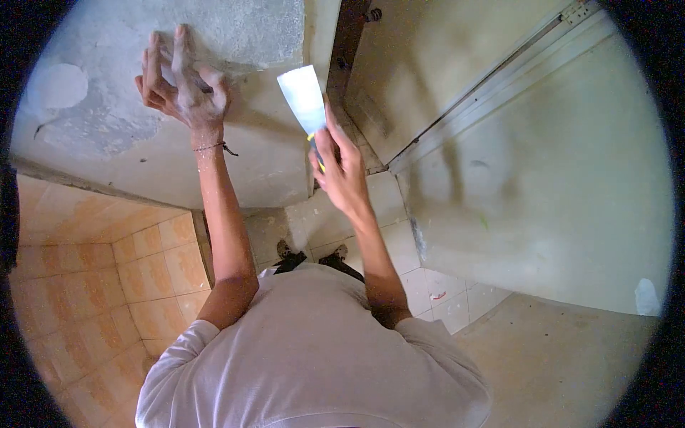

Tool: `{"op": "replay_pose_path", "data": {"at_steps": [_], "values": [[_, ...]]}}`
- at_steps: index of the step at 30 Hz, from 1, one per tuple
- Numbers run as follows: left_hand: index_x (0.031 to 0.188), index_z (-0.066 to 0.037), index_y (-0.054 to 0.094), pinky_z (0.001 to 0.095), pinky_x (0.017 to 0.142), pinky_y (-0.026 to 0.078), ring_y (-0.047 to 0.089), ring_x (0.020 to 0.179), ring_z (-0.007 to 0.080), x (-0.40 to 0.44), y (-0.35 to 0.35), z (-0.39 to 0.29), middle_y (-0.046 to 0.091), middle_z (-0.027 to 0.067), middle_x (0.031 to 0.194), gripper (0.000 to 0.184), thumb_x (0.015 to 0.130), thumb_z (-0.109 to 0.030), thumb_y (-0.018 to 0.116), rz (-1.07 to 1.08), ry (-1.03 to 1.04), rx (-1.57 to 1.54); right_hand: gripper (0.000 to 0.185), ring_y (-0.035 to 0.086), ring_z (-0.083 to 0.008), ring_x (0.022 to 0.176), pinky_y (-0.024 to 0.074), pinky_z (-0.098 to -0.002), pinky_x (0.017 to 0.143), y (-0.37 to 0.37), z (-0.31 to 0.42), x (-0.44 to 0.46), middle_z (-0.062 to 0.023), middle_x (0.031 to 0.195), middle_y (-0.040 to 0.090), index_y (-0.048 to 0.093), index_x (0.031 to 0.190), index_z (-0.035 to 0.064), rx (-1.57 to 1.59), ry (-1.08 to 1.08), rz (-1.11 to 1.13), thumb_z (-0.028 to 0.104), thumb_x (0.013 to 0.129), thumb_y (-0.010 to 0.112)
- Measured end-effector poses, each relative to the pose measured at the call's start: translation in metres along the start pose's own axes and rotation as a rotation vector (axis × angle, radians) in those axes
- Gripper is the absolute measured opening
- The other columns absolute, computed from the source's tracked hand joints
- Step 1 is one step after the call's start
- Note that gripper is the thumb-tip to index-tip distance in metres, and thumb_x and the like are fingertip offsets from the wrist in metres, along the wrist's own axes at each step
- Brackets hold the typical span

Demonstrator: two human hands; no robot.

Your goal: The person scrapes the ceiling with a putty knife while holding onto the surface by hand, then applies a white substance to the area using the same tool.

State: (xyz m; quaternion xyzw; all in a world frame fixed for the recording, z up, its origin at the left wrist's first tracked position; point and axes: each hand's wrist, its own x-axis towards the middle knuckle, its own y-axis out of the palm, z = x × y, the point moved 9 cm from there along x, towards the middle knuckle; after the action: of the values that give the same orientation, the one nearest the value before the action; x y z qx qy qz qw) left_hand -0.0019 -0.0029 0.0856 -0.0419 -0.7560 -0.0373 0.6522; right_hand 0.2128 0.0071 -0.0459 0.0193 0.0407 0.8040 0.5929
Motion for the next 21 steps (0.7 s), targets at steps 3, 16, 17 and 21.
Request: {"op": "replay_pose_path", "data": {"at_steps": [3,16,17,21], "values": [[0.131,-0.024,0.057,0.0428,0.112,0.016,0.034,0.131,0.0218,0.000,0.000,0.001,0.044,0.0041,0.141,0.055,0.083,-0.048,0.044,0.013,0.000,0.027,0.057,0.048,-0.0122,0.057,0.0437,-0.0265,0.052,-0.024,0.031,-0.024,-0.0040,0.083,0.054,0.031,0.148,0.0124,-0.420,-0.234,0.044,0.020,0.097,0.055],[0.132,-0.025,0.057,0.0415,0.110,0.018,0.035,0.130,0.0197,0.005,-0.009,-0.006,0.044,0.0021,0.141,0.052,0.083,-0.041,0.048,0.013,0.014,-0.028,0.027,0.058,-0.0113,0.068,0.0477,-0.0250,0.067,-0.061,0.209,-0.021,-0.0029,0.075,0.064,0.065,0.085,0.0021,-0.509,-1.068,-0.269,0.024,0.079,0.079],[0.132,-0.025,0.056,0.0413,0.109,0.018,0.035,0.130,0.0192,0.005,-0.009,-0.008,0.044,0.0021,0.141,0.052,0.083,-0.041,0.048,0.009,0.014,-0.032,0.027,0.058,-0.0113,0.068,0.0477,-0.0250,0.067,-0.054,0.212,-0.018,-0.0029,0.075,0.064,0.065,0.085,0.0021,-0.510,-1.076,-0.267,0.024,0.079,0.079],[0.131,-0.026,0.058,0.0421,0.111,0.014,0.036,0.130,0.0197,0.006,-0.014,-0.005,0.045,0.0021,0.140,0.051,0.085,-0.046,0.046,-0.004,0.003,-0.047,0.021,0.058,-0.0108,0.067,0.0457,-0.0268,0.060,0.017,0.212,0.006,-0.0079,0.075,0.060,0.050,0.094,0.0049,0.212,-0.874,0.413,0.015,0.089,0.068]]}}
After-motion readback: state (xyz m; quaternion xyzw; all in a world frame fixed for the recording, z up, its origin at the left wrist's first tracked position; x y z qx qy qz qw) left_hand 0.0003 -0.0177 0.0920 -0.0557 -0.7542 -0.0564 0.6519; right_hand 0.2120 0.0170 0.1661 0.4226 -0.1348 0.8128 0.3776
